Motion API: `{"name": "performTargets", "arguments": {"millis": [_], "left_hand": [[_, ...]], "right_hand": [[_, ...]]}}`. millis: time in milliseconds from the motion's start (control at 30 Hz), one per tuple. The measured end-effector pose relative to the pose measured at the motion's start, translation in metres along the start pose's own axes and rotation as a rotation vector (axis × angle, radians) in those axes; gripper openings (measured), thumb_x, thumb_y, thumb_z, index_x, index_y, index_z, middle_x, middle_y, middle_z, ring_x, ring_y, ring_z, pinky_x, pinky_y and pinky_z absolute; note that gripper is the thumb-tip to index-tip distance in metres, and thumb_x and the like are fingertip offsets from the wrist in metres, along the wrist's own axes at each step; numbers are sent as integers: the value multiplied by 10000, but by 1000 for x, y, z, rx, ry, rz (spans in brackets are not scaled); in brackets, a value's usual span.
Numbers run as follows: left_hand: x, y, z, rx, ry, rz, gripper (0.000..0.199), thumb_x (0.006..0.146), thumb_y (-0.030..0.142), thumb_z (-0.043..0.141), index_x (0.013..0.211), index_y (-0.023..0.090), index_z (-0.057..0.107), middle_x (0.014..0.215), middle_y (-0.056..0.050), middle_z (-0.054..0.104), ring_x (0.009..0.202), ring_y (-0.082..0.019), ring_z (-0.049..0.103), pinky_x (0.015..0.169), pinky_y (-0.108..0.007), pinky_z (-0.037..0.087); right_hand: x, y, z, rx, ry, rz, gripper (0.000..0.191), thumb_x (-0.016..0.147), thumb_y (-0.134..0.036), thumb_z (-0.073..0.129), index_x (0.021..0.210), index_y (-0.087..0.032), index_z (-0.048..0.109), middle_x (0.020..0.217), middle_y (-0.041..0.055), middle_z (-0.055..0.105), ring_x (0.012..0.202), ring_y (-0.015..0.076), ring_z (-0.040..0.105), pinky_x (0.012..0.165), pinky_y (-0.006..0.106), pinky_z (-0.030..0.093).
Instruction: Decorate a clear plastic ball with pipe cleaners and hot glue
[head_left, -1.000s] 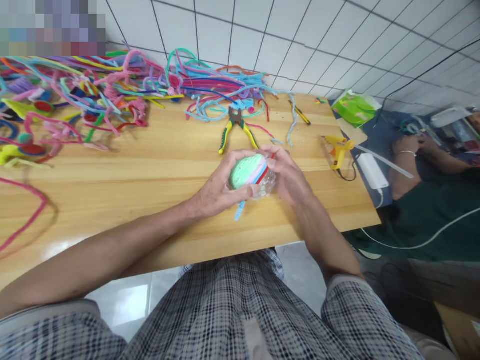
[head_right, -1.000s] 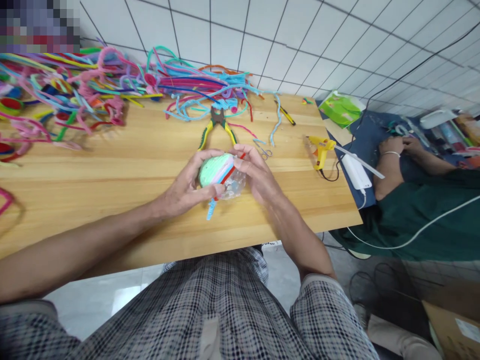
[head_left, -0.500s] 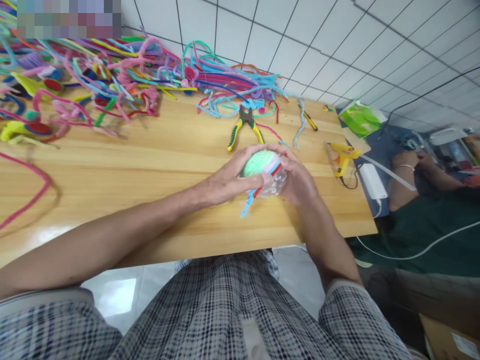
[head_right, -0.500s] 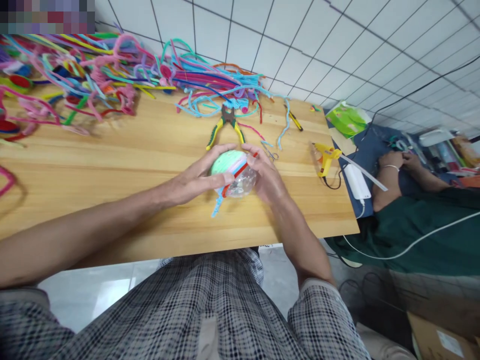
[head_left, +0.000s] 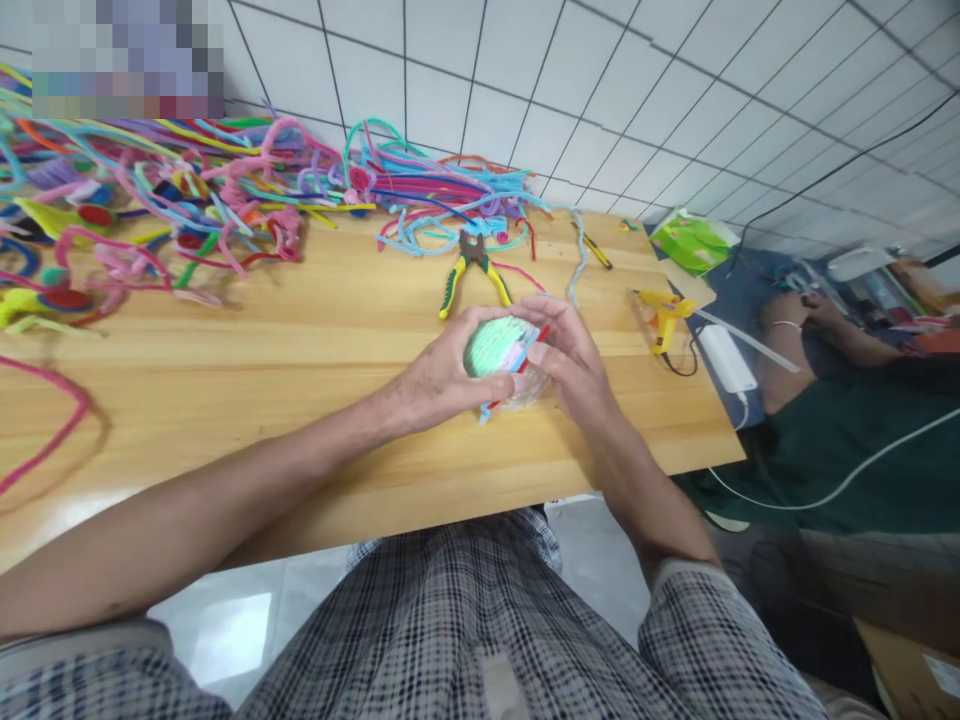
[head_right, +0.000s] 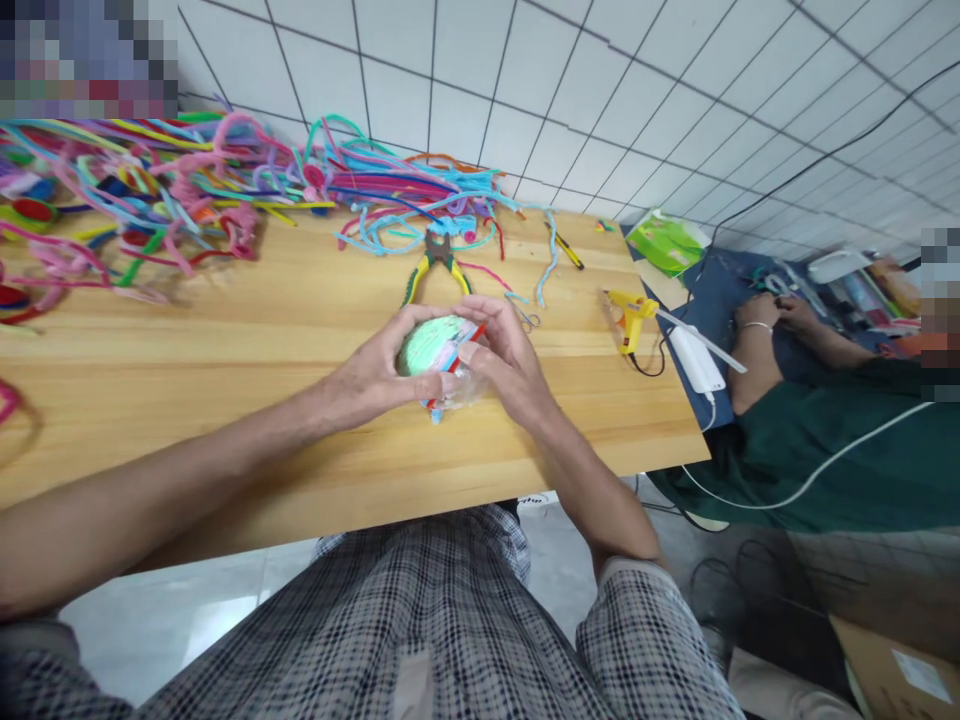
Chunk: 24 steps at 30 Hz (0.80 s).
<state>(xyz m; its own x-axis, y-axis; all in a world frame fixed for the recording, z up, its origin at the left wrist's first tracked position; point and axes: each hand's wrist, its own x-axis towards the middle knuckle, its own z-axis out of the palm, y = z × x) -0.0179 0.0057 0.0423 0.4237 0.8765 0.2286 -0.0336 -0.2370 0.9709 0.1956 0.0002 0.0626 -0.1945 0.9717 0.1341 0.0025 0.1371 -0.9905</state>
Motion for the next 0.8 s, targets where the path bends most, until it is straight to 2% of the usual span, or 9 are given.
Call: {"name": "performTargets", "arguments": {"millis": [200, 300, 433, 533, 633, 800], "left_hand": [[-9, 3, 7, 9, 43, -5, 781, 846, 443, 899, 1505, 241, 532, 1469, -119, 678, 1314, -319, 691, 1122, -478, 595], [-13, -1, 7, 70, 76, 52, 803, 875, 482, 893, 1532, 249, 493, 1485, -131, 636, 1357, -328, 665, 1187, -506, 566], [-15, -9, 6, 232, 119, 200, 851, 896, 433, 873, 1614, 275, 444, 1610, -165, 549, 1547, -385, 532, 1339, -606, 440], [-15, -15, 6, 352, 179, 362, 844, 895, 368, 879, 1615, 307, 443, 1623, -161, 524, 1585, -392, 487, 1364, -638, 402], [-15, -22, 7, 392, 251, 450, 854, 885, 384, 901, 1600, 322, 440, 1612, -160, 497, 1578, -394, 484, 1356, -664, 394], [-11, -36, 4, 391, 238, 462, 909, 872, 517, 926, 1581, 336, 387, 1680, -182, 448, 1638, -423, 439, 1366, -708, 368]], "right_hand": [[-1, -16, 2, -90, 26, -42, 436, 891, -514, 883, 1244, -335, 702, 1373, 50, 788, 1386, 308, 692, 1307, 543, 513], [-3, -20, 2, -179, 58, -62, 429, 925, -513, 864, 1275, -335, 692, 1438, 59, 752, 1474, 315, 639, 1377, 551, 431], [-9, -16, 4, -248, 145, -115, 579, 899, -527, 896, 1382, -347, 630, 1578, 70, 662, 1598, 326, 533, 1445, 561, 316], [-14, -8, 8, -209, 183, -101, 731, 878, -587, 908, 1468, -351, 548, 1705, 97, 556, 1660, 334, 474, 1451, 583, 299], [-15, 3, 11, -109, 176, -38, 859, 840, -668, 919, 1516, -369, 480, 1757, 111, 509, 1659, 341, 482, 1413, 605, 366], [-9, 21, 8, 54, 67, 84, 945, 741, -728, 956, 1505, -396, 511, 1629, 90, 642, 1474, 354, 650, 1208, 584, 592]]}}
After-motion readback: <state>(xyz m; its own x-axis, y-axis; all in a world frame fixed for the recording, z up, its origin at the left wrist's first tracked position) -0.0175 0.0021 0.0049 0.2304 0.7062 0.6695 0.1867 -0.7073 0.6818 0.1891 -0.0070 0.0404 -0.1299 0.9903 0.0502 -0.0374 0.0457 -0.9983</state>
